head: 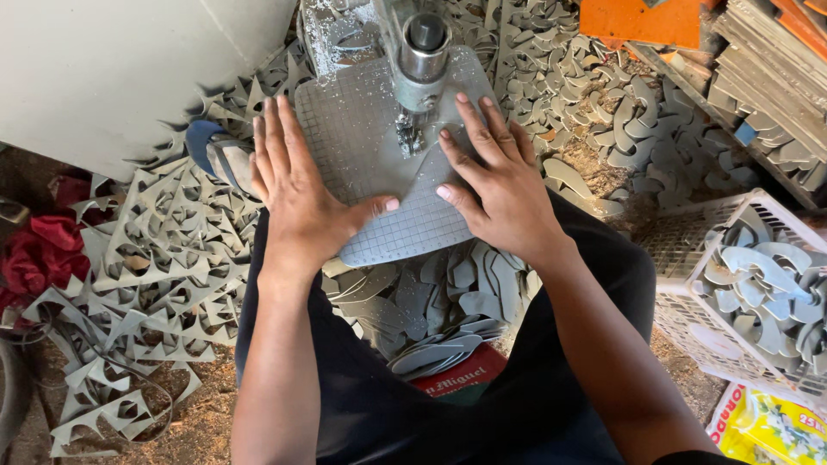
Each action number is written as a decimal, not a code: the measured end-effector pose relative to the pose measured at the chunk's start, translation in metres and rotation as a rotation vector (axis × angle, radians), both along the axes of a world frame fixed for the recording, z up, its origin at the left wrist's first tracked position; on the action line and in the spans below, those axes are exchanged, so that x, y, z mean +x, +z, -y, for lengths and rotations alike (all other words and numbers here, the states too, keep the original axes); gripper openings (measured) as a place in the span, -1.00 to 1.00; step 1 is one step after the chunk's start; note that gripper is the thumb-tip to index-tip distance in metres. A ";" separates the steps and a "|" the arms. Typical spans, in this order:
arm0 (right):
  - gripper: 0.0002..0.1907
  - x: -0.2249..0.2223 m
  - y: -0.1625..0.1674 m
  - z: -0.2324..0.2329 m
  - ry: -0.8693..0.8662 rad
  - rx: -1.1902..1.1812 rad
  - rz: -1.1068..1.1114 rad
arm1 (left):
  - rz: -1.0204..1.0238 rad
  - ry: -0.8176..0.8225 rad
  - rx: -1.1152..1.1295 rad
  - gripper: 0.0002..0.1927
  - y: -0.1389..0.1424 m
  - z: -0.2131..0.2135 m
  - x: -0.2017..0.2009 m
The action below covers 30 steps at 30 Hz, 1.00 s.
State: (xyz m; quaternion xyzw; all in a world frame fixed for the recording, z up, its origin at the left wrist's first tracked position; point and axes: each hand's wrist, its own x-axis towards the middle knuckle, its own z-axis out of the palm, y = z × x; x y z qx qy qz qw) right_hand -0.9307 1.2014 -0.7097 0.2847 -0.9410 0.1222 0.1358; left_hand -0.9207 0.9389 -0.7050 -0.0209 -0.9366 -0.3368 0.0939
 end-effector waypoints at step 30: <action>-0.48 0.014 0.004 0.003 -0.018 -0.040 -0.026 | -0.168 0.129 -0.021 0.58 -0.018 0.017 -0.015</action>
